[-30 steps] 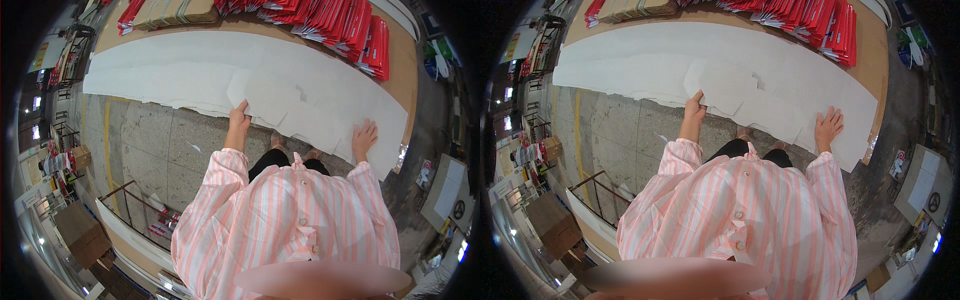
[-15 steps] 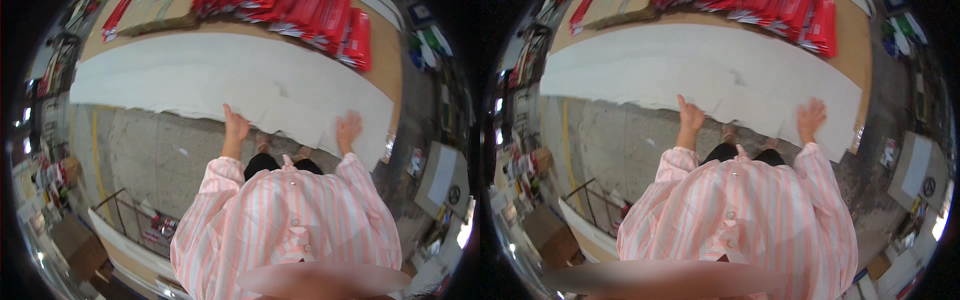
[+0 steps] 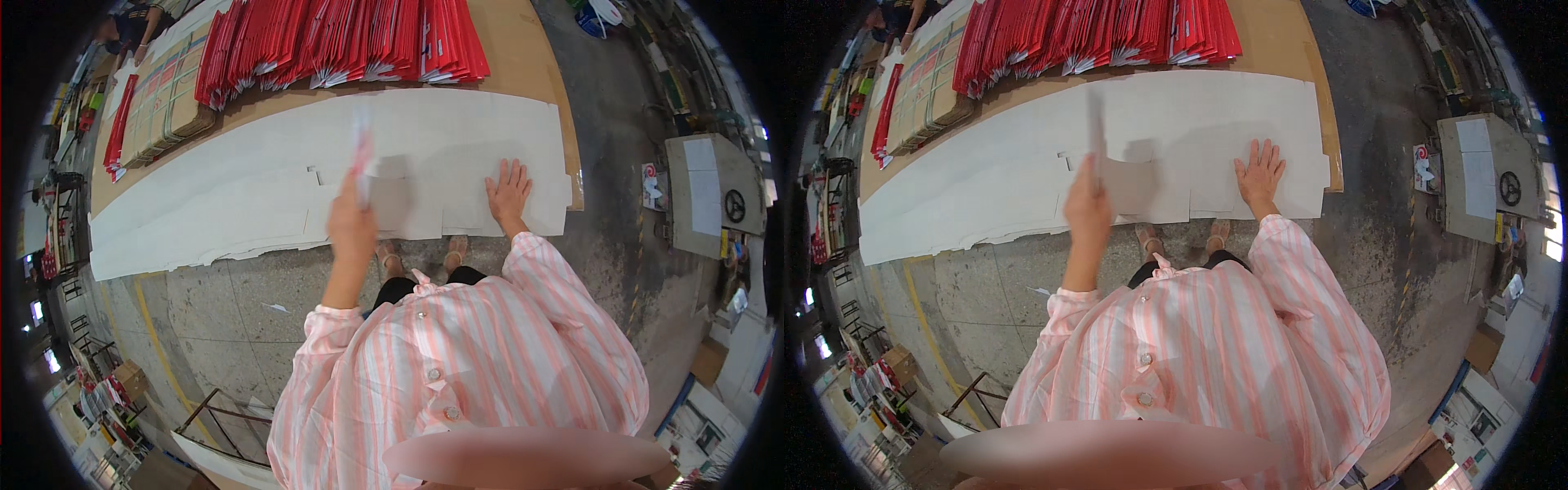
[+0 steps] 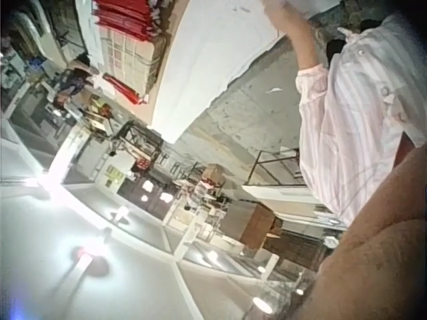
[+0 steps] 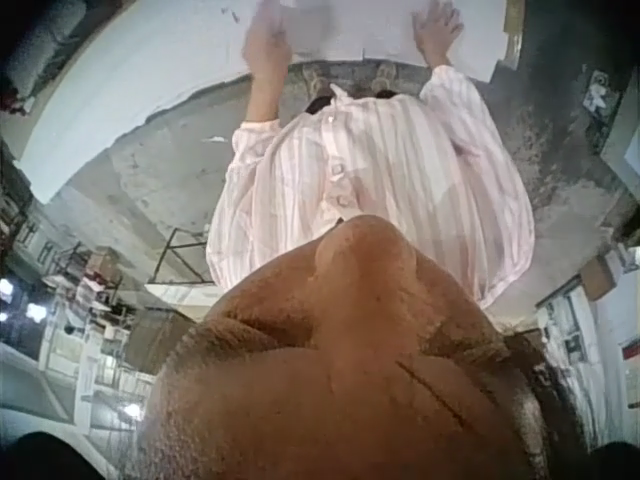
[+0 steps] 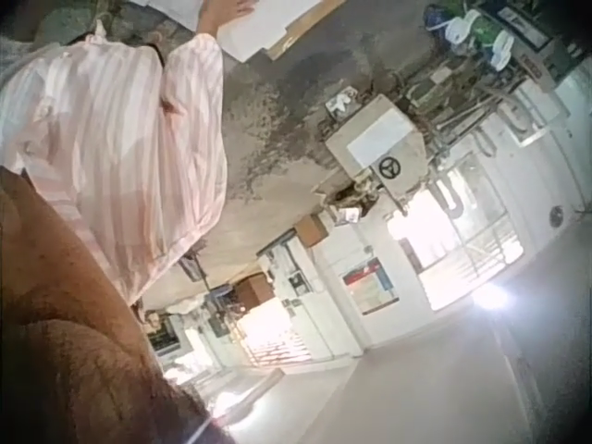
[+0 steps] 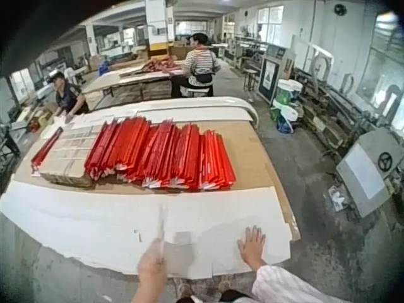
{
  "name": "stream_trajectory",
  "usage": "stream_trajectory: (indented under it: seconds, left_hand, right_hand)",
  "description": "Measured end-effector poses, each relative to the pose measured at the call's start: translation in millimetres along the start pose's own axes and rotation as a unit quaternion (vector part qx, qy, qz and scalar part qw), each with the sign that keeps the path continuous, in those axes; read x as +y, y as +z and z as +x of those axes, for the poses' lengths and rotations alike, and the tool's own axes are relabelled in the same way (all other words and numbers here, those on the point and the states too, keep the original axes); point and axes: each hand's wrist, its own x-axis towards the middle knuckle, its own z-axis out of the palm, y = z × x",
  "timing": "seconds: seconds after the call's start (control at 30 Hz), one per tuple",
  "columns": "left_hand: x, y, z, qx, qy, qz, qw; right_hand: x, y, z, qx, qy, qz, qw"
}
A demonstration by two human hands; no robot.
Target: Counting and sorting large stacks of white cardboard or paper sheets on a workbench.
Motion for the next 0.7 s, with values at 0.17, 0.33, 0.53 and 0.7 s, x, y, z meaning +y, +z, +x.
stream_trajectory:
  seconds: [0.17, 0.33, 0.53, 0.7]
  left_hand:
    - [84, 58, -29, -0.1, 0.285, 0.315, 0.9]
    - [66, 8, -10, -0.146, 0.108, 0.101, 0.978]
    - [-106, -15, -16, 0.063, -0.322, -0.618, 0.715]
    - [-155, 4, -29, 0.142, -0.357, -0.583, 0.717]
  right_hand:
    - [-6, 3, 3, -0.029, -0.026, -0.107, 0.994]
    - [-1, 7, 0, 0.006, -0.012, -0.056, 0.998]
    - [-2, 1, 0, 0.009, -0.006, -0.014, 1.0]
    - [-10, 0, 1, 0.0, -0.012, -0.012, 1.0]
